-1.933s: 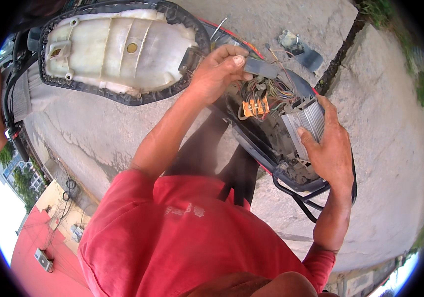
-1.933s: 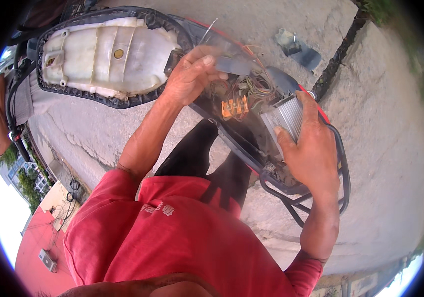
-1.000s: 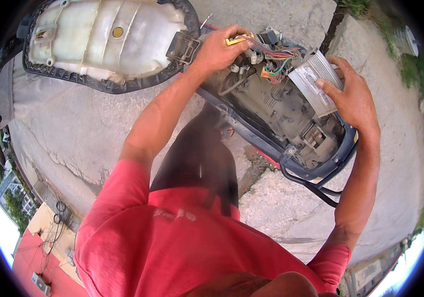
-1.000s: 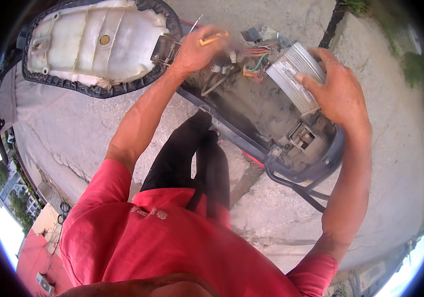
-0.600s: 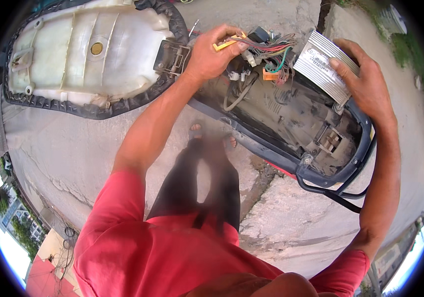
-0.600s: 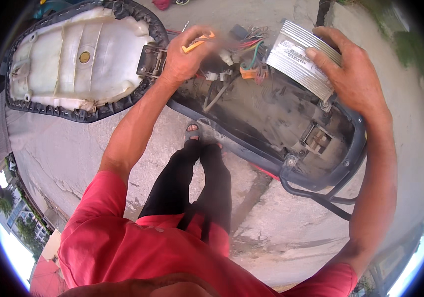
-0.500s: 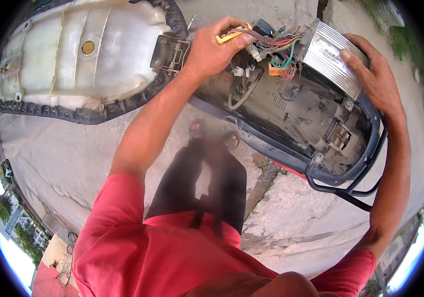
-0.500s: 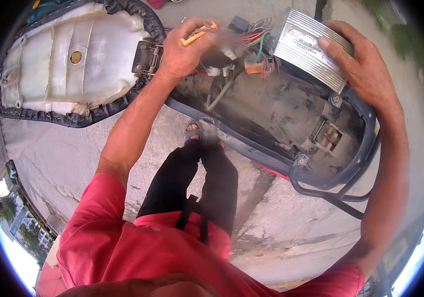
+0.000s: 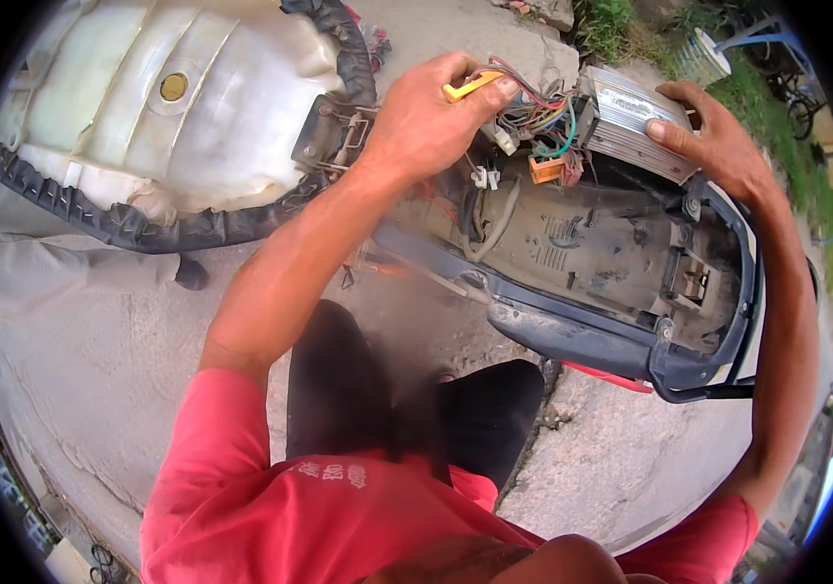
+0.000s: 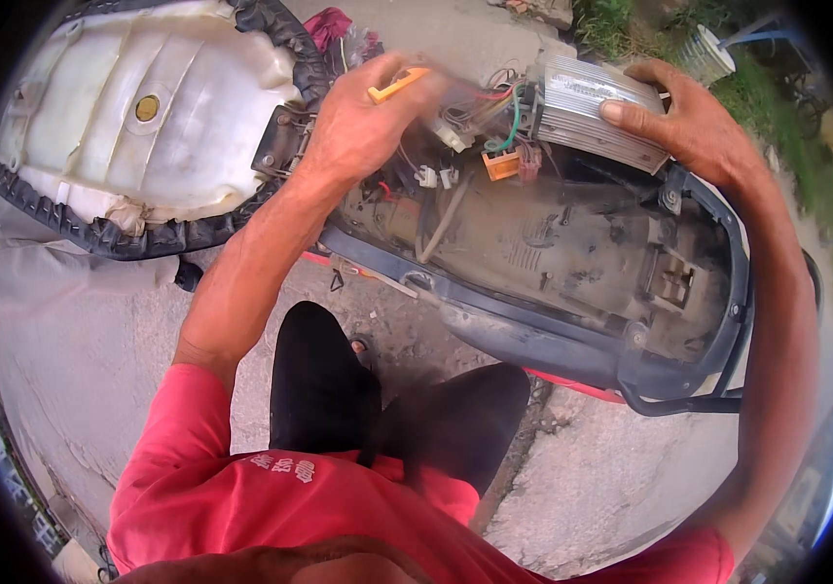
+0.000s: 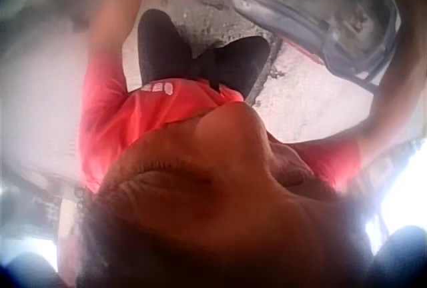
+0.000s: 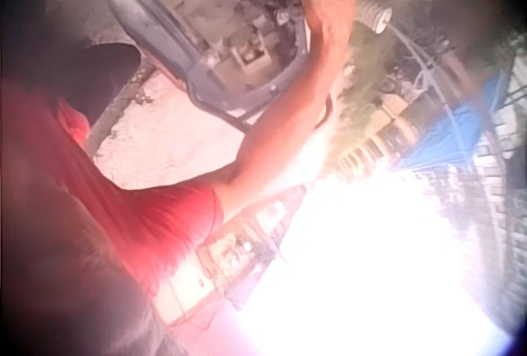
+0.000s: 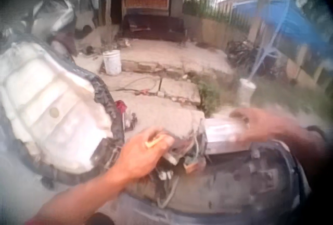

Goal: The person works on the internal electrical components of a motorbike, using a screwdriver to remove a cover and then manipulating various wires and a silver electronic module by hand.

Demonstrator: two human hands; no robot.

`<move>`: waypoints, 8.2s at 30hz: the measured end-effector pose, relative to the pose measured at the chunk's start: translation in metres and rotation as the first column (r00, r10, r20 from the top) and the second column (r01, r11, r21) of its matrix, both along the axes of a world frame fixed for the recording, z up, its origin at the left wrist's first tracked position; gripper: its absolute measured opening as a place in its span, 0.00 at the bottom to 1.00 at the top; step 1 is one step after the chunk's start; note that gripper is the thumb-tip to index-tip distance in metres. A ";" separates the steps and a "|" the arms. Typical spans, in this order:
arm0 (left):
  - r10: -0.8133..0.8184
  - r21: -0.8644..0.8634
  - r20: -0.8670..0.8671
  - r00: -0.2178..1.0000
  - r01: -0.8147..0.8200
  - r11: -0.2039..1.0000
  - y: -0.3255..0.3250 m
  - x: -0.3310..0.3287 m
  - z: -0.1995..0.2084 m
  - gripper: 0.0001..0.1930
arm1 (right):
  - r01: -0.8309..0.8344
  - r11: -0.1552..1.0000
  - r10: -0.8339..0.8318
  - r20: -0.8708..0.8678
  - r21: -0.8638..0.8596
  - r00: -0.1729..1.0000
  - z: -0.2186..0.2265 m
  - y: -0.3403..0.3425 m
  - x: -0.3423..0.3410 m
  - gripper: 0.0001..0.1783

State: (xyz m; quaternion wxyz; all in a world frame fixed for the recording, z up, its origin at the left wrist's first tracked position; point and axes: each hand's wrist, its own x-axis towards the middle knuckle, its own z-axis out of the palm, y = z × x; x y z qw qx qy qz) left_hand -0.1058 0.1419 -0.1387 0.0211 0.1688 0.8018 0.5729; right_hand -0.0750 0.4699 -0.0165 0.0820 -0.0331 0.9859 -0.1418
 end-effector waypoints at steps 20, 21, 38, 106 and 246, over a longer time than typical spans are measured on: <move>-0.145 -0.052 -0.292 0.945 0.136 0.989 -0.004 0.022 -0.002 0.30 | 0.153 0.760 0.473 -0.698 0.632 0.538 0.025 -0.007 0.101 0.51; -0.157 -0.049 -0.316 0.936 0.149 0.988 -0.001 0.021 -0.003 0.30 | 0.151 0.758 0.479 -0.699 0.634 0.531 0.025 -0.004 0.103 0.51; -0.421 -0.207 -0.344 0.839 0.369 0.906 0.004 0.022 0.030 0.44 | 0.141 0.766 0.510 -0.726 0.627 0.461 0.026 -0.005 0.110 0.54; -0.374 0.494 0.167 0.912 0.251 0.833 0.058 -0.049 0.031 0.18 | 0.125 0.928 -0.155 -0.059 -0.352 0.986 -0.092 -0.069 0.056 0.33; -0.660 0.198 0.052 0.749 0.640 0.742 0.053 -0.001 -0.002 0.22 | -0.163 0.947 0.021 -0.452 -0.276 0.892 0.052 -0.033 0.138 0.50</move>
